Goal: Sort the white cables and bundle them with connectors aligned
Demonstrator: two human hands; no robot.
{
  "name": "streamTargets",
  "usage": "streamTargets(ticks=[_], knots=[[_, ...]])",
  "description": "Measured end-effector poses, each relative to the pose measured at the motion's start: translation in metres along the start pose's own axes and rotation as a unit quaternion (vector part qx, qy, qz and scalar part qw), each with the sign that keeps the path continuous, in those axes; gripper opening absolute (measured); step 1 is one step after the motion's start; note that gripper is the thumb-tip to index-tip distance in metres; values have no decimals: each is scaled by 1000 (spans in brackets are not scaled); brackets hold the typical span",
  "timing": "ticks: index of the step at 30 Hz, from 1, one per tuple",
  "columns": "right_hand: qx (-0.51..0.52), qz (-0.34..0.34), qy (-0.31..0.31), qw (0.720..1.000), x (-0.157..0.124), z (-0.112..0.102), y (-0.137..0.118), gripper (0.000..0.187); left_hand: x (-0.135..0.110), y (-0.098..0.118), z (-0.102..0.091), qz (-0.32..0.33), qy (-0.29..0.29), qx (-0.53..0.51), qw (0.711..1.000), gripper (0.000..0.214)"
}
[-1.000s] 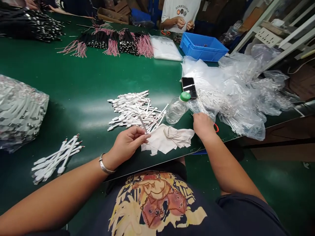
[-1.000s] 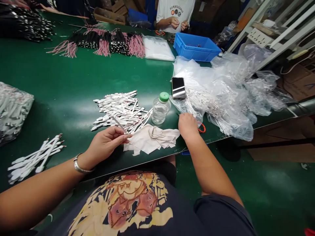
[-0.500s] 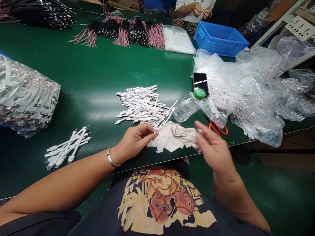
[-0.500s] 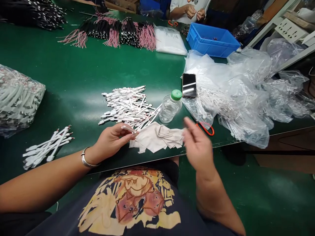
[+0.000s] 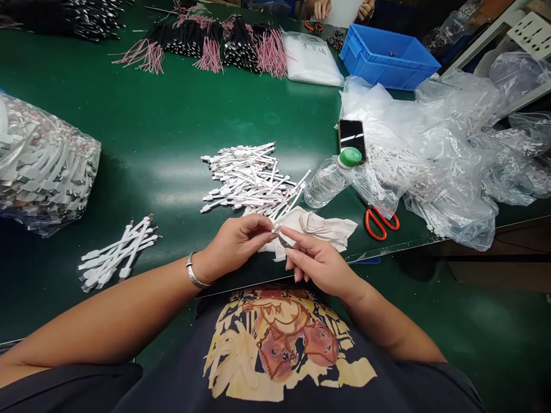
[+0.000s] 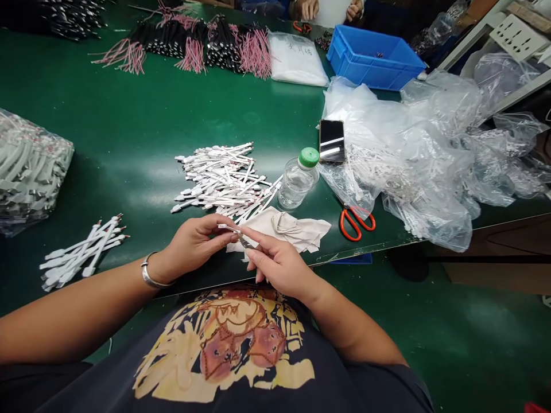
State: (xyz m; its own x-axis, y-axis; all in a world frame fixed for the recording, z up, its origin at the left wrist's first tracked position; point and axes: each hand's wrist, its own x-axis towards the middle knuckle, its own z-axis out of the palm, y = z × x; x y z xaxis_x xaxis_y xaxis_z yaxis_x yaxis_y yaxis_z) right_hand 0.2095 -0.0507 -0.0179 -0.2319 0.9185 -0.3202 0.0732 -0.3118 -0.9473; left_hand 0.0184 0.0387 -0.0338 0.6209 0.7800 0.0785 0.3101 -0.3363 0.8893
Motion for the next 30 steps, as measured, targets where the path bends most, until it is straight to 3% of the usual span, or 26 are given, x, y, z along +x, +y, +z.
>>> streamTargets(ticks=[30], knots=[[60, 20, -36, 997, 8, -3, 7, 43, 2, -1, -2, 25, -7, 31, 999, 13]])
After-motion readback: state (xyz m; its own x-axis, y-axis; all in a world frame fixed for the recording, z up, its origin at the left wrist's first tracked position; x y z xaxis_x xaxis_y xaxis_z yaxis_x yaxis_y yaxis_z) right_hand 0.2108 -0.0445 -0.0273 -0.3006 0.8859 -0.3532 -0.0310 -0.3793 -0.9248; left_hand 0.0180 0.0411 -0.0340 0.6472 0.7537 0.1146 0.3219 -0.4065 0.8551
